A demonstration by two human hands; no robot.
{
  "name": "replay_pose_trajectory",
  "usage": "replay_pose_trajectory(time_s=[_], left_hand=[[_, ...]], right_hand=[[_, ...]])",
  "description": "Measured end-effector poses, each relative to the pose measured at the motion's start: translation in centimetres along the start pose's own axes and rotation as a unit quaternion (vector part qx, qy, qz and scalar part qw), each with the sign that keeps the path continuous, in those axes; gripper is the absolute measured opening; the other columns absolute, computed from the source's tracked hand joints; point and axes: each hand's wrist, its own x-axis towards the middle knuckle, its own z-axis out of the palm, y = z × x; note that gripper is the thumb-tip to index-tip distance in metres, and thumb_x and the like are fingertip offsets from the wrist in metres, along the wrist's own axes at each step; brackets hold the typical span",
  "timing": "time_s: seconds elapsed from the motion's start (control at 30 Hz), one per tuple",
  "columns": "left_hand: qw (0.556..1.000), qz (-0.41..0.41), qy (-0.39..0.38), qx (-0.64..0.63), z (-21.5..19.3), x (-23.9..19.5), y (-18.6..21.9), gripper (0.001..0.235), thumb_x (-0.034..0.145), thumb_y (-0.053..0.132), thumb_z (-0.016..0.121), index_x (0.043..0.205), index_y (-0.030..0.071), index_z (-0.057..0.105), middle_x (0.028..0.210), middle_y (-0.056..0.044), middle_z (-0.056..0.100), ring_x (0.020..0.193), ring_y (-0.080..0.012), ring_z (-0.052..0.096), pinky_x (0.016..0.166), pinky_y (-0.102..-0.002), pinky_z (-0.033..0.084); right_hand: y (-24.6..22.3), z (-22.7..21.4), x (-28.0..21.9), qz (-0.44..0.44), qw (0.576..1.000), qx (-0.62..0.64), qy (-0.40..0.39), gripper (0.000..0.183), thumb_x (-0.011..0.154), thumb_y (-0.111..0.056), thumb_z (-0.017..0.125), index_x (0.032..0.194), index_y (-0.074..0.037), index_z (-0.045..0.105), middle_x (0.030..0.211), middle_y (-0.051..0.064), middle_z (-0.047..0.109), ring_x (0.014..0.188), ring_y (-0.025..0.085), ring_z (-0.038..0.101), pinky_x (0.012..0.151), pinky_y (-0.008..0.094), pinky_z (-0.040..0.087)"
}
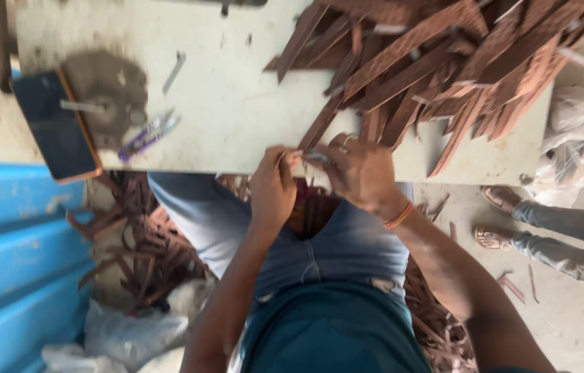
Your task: Trimming the edges or loose fibers of leather straps using a handheld cutting tool.
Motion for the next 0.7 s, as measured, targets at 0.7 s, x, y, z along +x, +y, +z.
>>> replay_pose_trajectory(time_s=[0.7], left_hand=[[0.994, -0.075, -0.025, -0.081, -0.3, 0.7, 0.0, 0.027, 0.111, 0.015, 0.048, 0.112, -0.008, 0.061, 0.098, -0.017, 0.079, 0.095, -0.0235, 0.08, 0.082, -0.032, 0.064]], right_hand=[[-0.2, -0.3, -0.9, 0.035, 0.999, 0.0, 0.002, 0.026, 0.09, -0.024, 0.075, 0.114, -0.015, 0.078, 0.086, 0.001, 0.073, 0.054, 0.012, 0.059, 0.046, 0.031, 0.047]])
